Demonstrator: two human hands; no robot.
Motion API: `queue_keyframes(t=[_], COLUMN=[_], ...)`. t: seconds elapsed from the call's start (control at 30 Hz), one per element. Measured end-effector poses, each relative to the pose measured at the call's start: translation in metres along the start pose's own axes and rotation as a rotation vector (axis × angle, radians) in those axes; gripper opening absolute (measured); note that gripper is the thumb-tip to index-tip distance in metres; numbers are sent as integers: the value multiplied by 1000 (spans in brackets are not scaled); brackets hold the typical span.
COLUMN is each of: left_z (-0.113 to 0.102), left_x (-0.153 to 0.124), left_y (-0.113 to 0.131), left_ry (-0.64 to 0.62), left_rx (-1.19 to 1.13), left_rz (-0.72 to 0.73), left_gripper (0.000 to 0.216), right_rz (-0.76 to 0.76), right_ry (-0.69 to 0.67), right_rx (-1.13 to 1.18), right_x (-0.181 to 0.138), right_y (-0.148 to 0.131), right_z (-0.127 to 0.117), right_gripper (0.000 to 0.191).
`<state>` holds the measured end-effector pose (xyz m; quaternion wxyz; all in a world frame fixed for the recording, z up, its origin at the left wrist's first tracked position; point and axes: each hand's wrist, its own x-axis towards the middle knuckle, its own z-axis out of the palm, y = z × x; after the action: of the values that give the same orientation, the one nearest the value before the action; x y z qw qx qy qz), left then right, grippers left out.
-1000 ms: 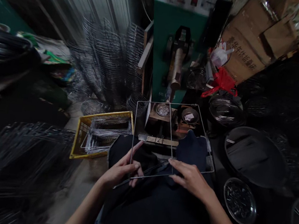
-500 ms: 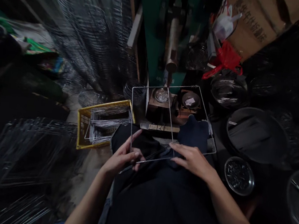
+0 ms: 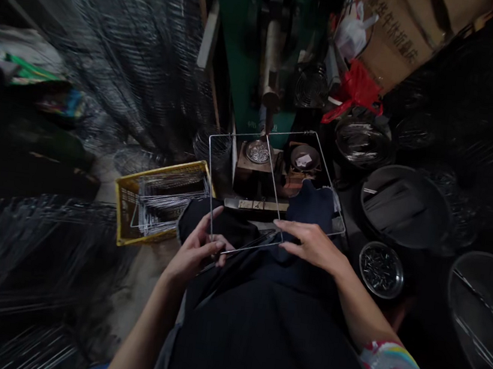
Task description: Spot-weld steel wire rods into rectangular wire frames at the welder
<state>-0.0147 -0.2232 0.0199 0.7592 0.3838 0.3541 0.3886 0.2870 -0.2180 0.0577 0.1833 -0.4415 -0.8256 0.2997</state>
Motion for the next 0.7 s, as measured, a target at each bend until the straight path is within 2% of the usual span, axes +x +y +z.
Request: queue_keyframes(t=[0.33, 0.57, 0.7], left_z=[-1, -6, -8], left_x=[-1, -1, 0], left_y=[-2, -4, -4], left_ry=[20, 29, 37], left_rx=[-29, -41, -48], left_rz=[-18, -121, -122], left_gripper=[93, 91, 92], right_rz=[24, 41, 62], right_ry=[-2, -22, -30], right_rx=[6, 28, 28], right_x=[1, 0, 2], right_y=[0, 10, 9], right_z=[3, 9, 9], right_gripper=[57, 58, 58])
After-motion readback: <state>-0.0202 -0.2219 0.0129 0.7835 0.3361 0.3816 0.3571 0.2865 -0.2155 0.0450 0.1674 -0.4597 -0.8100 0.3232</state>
